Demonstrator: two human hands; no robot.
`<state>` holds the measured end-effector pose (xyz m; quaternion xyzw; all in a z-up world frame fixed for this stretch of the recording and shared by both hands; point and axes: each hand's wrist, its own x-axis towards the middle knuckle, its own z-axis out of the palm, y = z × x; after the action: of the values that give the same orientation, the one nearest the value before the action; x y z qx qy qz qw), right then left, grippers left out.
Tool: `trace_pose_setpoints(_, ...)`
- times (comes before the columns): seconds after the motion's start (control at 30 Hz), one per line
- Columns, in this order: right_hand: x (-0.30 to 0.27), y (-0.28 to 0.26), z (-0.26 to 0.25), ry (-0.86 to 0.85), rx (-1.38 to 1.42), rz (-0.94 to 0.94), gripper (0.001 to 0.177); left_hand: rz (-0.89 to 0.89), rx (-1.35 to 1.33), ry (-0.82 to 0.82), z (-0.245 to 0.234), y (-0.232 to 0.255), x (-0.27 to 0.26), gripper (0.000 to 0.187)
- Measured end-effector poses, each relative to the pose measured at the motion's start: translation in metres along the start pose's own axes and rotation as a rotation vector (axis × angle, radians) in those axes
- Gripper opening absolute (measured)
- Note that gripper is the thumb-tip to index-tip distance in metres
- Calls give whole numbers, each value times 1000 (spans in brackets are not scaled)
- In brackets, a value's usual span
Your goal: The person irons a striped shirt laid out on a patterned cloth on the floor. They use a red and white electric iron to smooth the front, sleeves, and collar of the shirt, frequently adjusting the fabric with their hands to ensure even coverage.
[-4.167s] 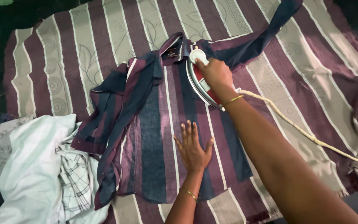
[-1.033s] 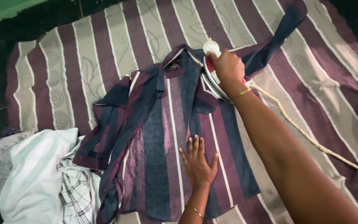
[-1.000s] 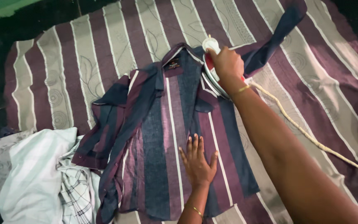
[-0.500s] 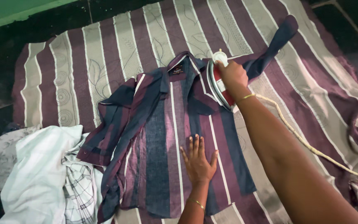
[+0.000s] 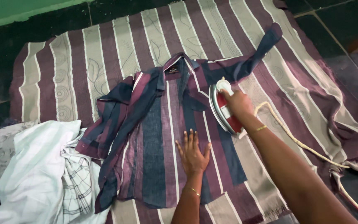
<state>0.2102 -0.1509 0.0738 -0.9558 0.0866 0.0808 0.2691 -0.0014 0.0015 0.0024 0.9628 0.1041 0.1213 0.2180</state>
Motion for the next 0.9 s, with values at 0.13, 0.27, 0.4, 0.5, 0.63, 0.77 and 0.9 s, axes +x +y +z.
trace_pose_setpoints(0.13, -36, 17, -8, -2, 13, -14, 73, 13, 5, 17, 2, -1, -1, 70)
trace_pose_setpoints(0.27, -54, 11, -17, 22, 14, -25, 69, -6, 29, -13, 6, -3, -1, 69)
trace_pose_setpoints(0.4, -53, -4, -19, 36, 48, -26, 65, 2, 66, -25, 12, -6, -1, 73)
trace_pose_setpoints(0.5, -39, -14, -18, 28, 59, -52, 65, 18, 87, -17, 13, -7, -2, 73)
trace_pose_setpoints(0.63, -15, -34, -8, 12, 38, -97, 64, 28, 79, -9, 13, -7, -3, 73)
trace_pose_setpoints(0.77, 4, -59, 4, -24, 93, -103, 61, 26, 58, -11, 11, -6, -3, 74)
trace_pose_setpoints(0.9, 24, -88, 17, -24, 118, -113, 63, 40, 75, -9, 8, -5, -1, 75)
